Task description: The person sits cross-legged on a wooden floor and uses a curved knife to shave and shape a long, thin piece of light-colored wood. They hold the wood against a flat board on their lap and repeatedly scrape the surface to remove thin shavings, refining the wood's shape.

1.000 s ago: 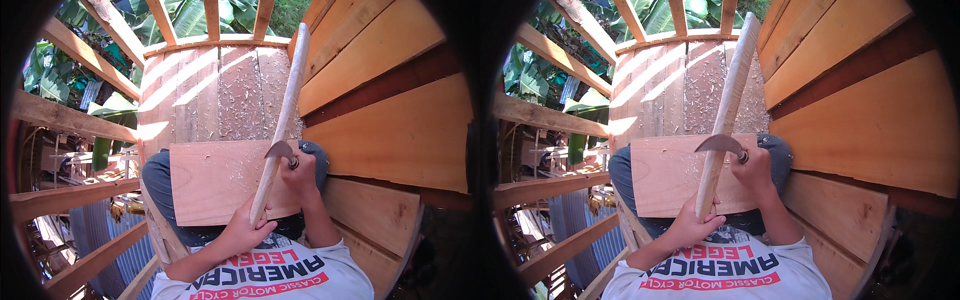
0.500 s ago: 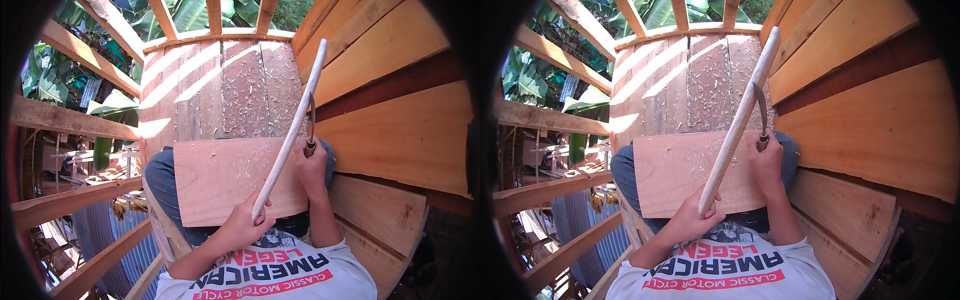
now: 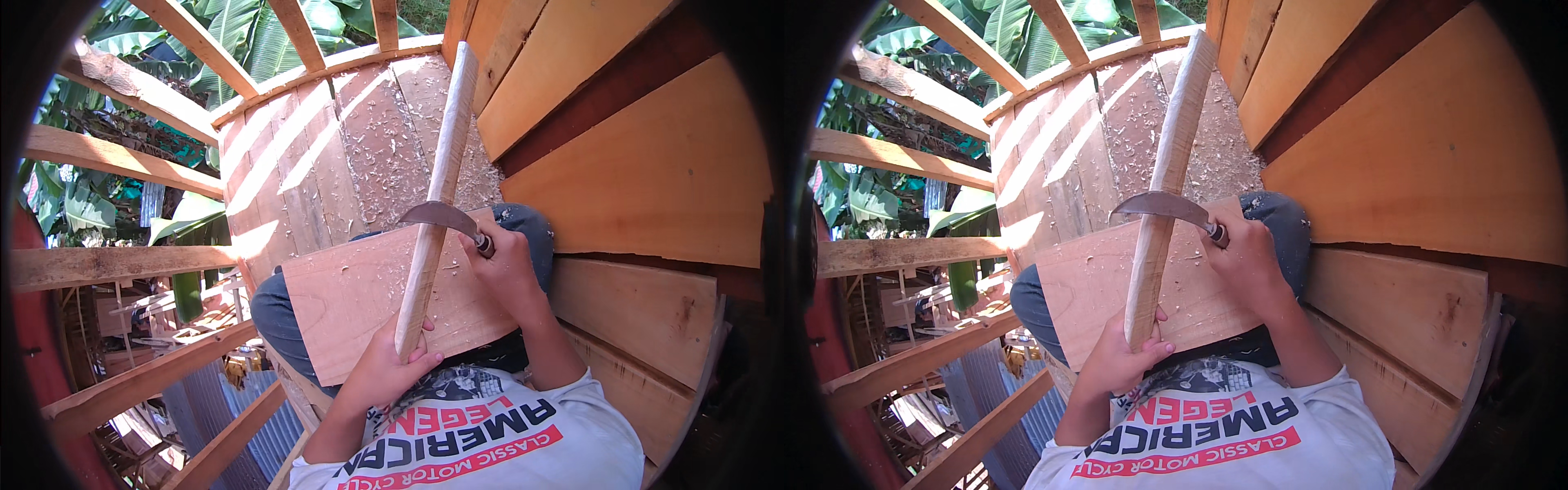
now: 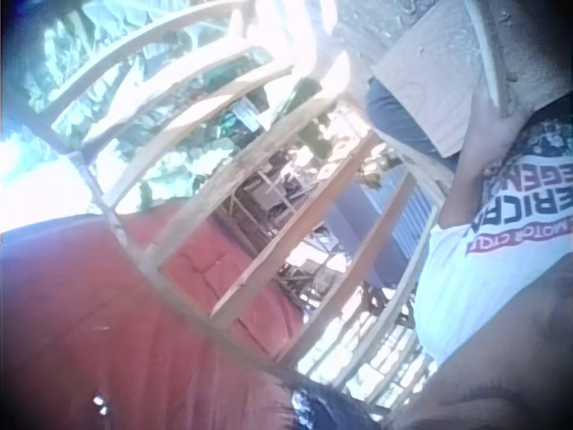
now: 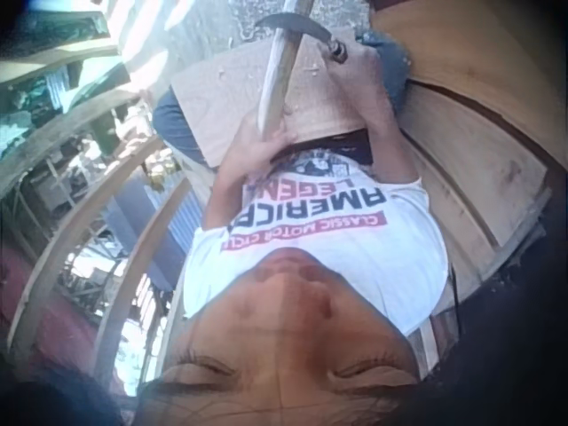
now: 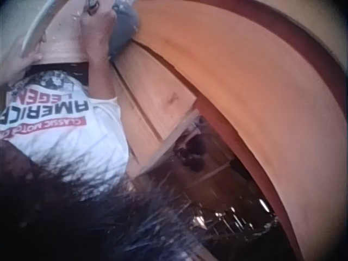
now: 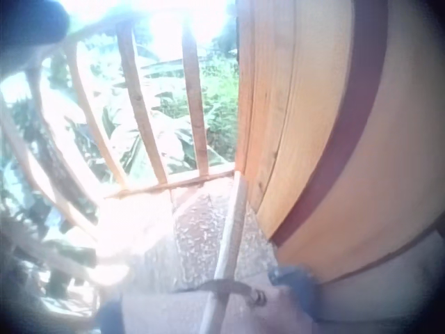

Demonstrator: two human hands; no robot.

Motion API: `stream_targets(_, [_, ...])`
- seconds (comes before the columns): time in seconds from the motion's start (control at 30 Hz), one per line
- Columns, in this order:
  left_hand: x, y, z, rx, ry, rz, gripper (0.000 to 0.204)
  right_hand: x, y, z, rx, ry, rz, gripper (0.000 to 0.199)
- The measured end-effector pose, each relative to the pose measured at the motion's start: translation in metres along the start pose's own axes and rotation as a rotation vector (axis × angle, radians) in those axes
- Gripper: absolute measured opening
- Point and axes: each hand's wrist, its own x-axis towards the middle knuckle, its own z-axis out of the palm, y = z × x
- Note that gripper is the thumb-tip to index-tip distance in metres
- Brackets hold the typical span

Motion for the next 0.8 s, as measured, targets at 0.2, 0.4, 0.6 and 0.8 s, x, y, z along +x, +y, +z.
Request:
stream_targets(0.2, [-0.003, 0.006, -0.004, 0.136, -0.016, 0.026, 0.035, -0.005, 0.015, 0.004, 0.019, -0.045, -0.18, 0.013])
stream_targets(0.4, [-0.001, 0.004, -0.009, 0.084, -0.025, 0.011, 0.039, -0.019, 0.017, 0.022, 0.022, -0.047, -0.264, 0.013])
stream_targets(0.6, [-0.009, 0.001, -0.007, -0.004, -0.041, 0.0, 0.035, -0.014, 0.018, 0.014, -0.044, 0.006, -0.411, 0.01])
stream_targets(0.8, [-0.01, -0.003, -0.004, 0.03, -0.03, -0.009, 0.036, -0.007, 0.007, 0.01, 0.192, 0.07, -0.026, 0.017])
